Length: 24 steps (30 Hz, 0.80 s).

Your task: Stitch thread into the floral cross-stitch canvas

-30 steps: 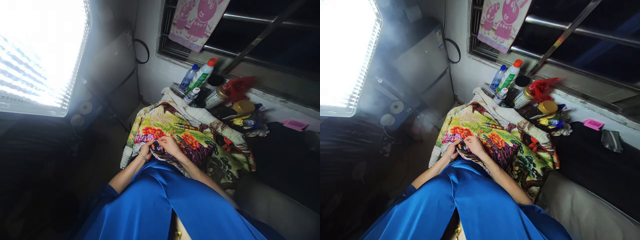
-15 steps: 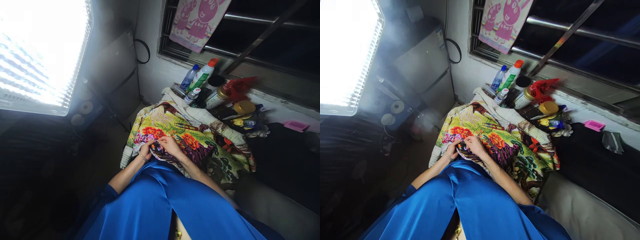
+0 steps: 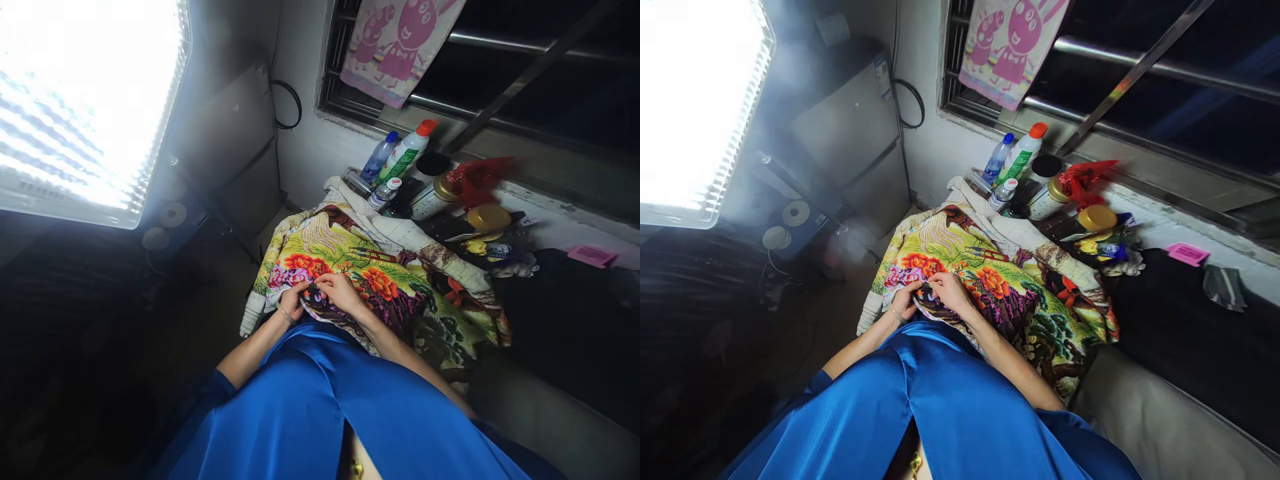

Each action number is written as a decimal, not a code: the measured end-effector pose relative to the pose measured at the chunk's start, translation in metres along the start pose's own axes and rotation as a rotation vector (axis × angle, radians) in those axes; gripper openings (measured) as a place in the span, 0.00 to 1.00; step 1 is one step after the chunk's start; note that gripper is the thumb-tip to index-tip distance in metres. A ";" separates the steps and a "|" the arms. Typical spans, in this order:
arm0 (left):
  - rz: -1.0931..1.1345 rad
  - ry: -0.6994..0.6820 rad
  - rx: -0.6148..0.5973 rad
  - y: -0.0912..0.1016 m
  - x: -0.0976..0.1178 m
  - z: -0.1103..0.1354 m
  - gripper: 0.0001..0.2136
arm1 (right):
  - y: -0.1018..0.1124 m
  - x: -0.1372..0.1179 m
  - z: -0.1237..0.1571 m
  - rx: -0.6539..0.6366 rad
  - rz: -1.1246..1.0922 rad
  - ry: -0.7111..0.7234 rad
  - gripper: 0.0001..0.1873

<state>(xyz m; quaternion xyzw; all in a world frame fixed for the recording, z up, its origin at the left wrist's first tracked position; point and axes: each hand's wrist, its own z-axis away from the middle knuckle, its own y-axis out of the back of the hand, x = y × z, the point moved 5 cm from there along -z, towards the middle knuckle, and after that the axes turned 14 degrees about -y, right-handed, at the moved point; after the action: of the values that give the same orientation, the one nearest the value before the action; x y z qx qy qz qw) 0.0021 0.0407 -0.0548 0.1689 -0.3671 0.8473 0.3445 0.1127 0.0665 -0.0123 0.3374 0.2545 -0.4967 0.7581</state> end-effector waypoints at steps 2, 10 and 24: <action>-0.003 -0.001 -0.002 0.002 -0.001 -0.002 0.08 | -0.001 0.001 -0.001 0.000 0.015 -0.006 0.08; -0.014 0.005 -0.033 0.009 -0.006 -0.010 0.09 | -0.002 -0.001 -0.003 0.027 0.119 0.032 0.09; -0.019 -0.052 0.015 0.005 -0.002 -0.001 0.13 | -0.006 -0.065 0.007 -0.022 1.187 0.385 0.14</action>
<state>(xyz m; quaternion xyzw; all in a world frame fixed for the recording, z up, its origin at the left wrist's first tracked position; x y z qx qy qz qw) -0.0004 0.0384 -0.0593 0.1968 -0.3680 0.8421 0.3417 0.0829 0.0974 0.0376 0.4972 0.1608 0.0818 0.8487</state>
